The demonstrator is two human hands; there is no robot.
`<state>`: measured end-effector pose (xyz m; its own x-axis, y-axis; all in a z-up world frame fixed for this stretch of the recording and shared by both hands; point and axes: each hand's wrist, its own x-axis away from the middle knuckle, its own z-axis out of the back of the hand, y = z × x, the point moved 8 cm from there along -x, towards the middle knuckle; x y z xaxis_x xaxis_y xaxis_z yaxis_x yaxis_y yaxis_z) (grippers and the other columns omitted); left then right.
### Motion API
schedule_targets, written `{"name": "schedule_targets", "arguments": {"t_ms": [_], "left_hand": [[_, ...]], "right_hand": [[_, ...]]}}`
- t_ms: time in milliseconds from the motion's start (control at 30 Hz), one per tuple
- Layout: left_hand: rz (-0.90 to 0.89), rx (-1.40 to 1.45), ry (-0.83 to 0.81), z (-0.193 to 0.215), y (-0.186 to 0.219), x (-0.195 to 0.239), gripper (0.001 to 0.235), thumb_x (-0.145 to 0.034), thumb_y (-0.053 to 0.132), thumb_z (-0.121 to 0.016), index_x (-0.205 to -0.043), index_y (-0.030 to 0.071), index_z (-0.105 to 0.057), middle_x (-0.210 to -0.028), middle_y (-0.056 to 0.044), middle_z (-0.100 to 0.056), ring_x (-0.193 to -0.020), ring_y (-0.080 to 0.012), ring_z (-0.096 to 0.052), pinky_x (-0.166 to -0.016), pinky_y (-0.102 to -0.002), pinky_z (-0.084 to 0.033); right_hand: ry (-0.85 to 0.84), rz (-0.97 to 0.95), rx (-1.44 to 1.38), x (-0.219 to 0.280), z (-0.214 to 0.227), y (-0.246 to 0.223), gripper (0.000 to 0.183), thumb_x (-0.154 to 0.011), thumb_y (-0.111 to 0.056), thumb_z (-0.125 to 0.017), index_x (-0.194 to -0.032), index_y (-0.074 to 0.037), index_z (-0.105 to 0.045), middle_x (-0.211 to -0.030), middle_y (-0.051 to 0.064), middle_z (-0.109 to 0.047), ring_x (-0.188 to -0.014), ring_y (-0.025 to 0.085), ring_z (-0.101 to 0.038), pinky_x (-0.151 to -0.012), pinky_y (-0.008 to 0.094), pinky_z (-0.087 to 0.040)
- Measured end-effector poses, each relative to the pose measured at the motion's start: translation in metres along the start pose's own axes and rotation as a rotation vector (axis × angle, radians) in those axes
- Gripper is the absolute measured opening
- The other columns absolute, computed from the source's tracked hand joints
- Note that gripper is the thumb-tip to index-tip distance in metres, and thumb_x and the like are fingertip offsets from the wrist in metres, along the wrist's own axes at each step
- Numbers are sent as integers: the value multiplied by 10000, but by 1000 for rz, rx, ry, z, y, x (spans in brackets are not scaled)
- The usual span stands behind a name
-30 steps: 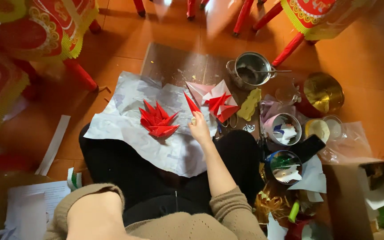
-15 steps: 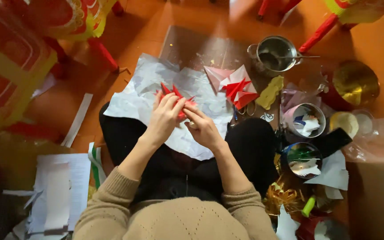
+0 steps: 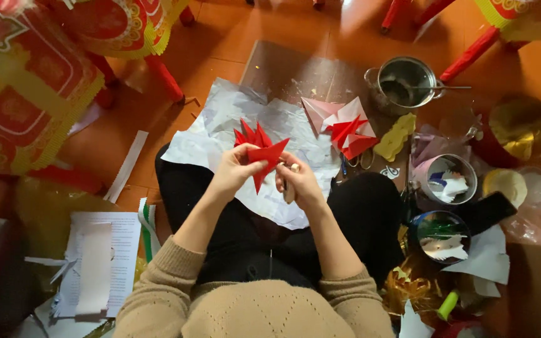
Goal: The person sits on the floor and assembles red paper pieces into a spiky star-like craft. They repeatedly pick up individual red paper components, fold and press them together by hand, and occasionally use a small wooden stick to adjust the shape. The assembled pieces are placed on a white sheet on the floor.
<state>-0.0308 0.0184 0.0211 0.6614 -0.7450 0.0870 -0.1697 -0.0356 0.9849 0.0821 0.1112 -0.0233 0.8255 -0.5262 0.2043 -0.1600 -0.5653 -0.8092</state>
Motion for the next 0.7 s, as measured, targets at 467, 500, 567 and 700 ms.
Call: {"name": "schedule_targets", "arguments": {"t_ms": [467, 500, 567, 700], "left_hand": [[-24, -100, 28, 6, -23, -1, 282, -707, -53, -748, -973, 43, -737, -793, -58, -687, -701, -90, -612, -639, -226, -537], [-20, -102, 21, 5, -25, 0, 255, -724, -29, -767, -967, 46, -741, -805, -44, -697, -703, -75, -610, -640, -215, -539], [-72, -134, 21, 9, -10, 2, 207, -746, -31, -763, -937, 49, -748, -840, -56, -705, -720, -80, -628, -660, -221, -543], [-25, -23, 45, 10, -17, 5, 164, -772, -37, -729, -924, 24, -740, -708, -64, -640, -561, -107, -596, -458, -211, -534]], "right_hand": [[177, -48, -280, -13, 26, 26, 93, -898, -95, -658, -987, -93, -630, -780, 85, -622, -542, 246, -665, -401, 252, -522], [170, -66, -336, -15, 29, 31, 73, -909, -108, -647, -979, -105, -627, -801, 81, -650, -561, 223, -669, -410, 230, -511], [161, -94, -423, -5, 16, 12, 79, -910, -112, -646, -983, -122, -616, -833, 74, -676, -614, 210, -683, -447, 193, -486], [107, -110, -576, -8, 17, 16, 156, -904, -126, -672, -1029, -121, -580, -1016, 170, -715, -817, 252, -734, -606, 186, -509]]}}
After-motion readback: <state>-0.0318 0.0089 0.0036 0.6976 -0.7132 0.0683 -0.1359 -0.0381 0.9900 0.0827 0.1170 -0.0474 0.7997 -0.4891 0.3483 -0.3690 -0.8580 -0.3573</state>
